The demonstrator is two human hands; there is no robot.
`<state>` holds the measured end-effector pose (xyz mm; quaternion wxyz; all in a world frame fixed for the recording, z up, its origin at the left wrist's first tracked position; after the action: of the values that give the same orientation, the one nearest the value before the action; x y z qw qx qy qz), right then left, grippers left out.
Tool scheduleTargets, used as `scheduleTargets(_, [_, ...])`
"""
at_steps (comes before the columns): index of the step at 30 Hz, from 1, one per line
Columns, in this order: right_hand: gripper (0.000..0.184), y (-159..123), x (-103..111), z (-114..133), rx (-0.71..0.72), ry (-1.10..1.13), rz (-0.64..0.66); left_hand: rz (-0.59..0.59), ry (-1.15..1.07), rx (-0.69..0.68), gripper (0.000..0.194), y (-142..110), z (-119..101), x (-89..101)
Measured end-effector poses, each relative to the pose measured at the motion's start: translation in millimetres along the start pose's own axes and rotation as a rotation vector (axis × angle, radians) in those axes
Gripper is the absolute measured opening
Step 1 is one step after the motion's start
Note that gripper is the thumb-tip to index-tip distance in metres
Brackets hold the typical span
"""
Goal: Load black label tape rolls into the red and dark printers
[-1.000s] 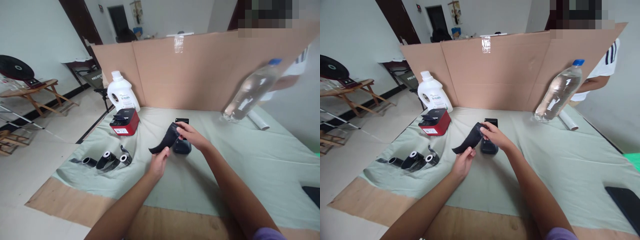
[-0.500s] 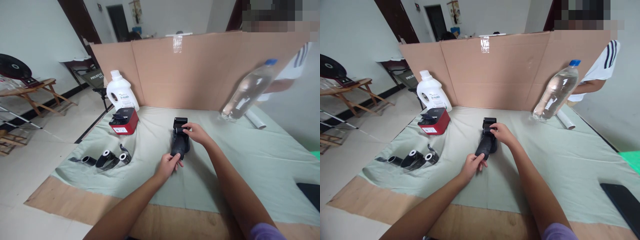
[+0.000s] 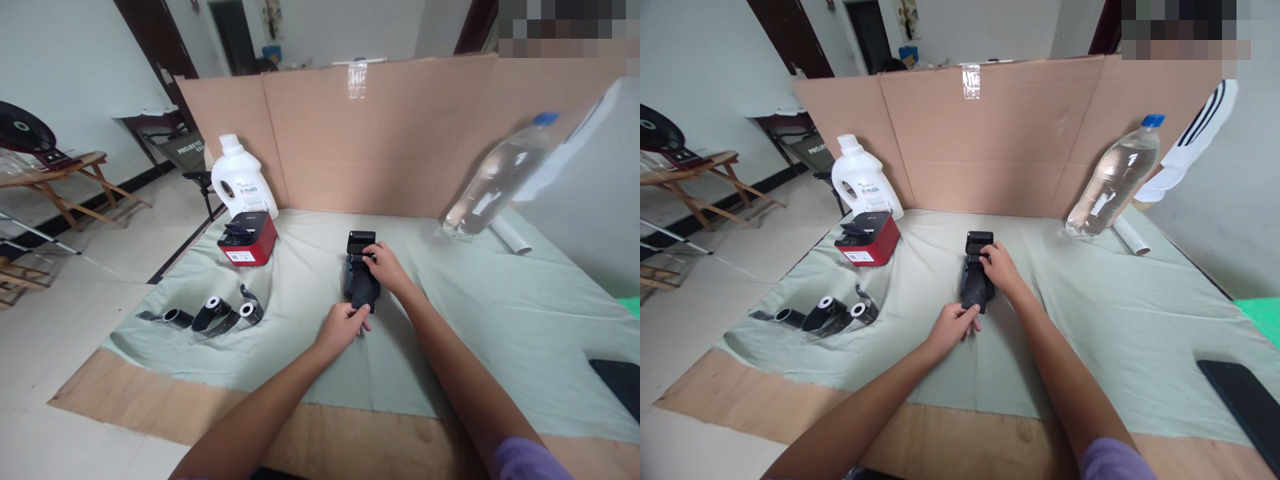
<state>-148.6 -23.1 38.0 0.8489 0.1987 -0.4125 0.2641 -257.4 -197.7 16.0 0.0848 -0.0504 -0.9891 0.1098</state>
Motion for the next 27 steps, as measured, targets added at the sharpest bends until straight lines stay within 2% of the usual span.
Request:
scheduleTargets(3, [0.013, -1.7, -2.3, -2.2, 0.003, -0.001, -0.056, 0.033, -0.032, -0.008, 0.053, 3.5, 0.1, 0.5])
scheduleTargets(5, [0.015, -0.3, -2.5, -4.1, -0.045, 0.028, -0.148, 0.044, -0.024, -0.016, 0.052, 4.0, 0.9, 0.8])
scheduleTargets(8, [0.033, 7.1, -1.8, -7.7, -0.126, 0.163, -0.278, 0.066, 0.017, -0.031, 0.053, 3.5, 1.6, 1.5])
scheduleTargets(10, [0.045, 14.0, -1.3, -10.2, -0.149, 0.261, -0.279, 0.111, 0.007, -0.032, 0.054, 3.3, 1.2, 1.6])
scheduleTargets(13, [0.052, 20.7, 2.2, -12.3, -0.131, 0.345, -0.227, 0.237, -0.086, 0.029, 0.056, 2.8, -0.1, 0.0])
scheduleTargets(17, [0.043, 17.3, 15.7, -9.5, -0.06, 0.397, -0.121, 0.347, -0.171, 0.104, 0.065, -1.5, -5.9, -4.2])
scheduleTargets(20, [0.028, 10.1, 30.6, -2.8, 0.018, 0.36, -0.02, 0.379, -0.209, 0.117, 0.067, -6.8, -12.8, -6.0])
scheduleTargets(24, [0.012, 2.0, 44.1, 7.1, 0.103, 0.25, 0.187, 0.386, -0.229, 0.11, 0.064, -10.8, -18.9, -4.4])
scheduleTargets(27, [0.011, -1.2, 45.5, 11.4, 0.114, 0.145, 0.306, 0.389, -0.221, 0.116, 0.065, -10.2, -19.0, -4.1])
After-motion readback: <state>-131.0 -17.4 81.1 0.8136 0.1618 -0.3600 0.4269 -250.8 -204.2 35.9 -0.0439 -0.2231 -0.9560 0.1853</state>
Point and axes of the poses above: each hand's wrist, its own y-axis towards the middle knuckle, its own x-axis out of the back of the hand, z = x × y, the point moved 1 cm from there along y, towards the middle knuckle, and after that the axes turned 11 degrees about z, right-handed, at the moved point
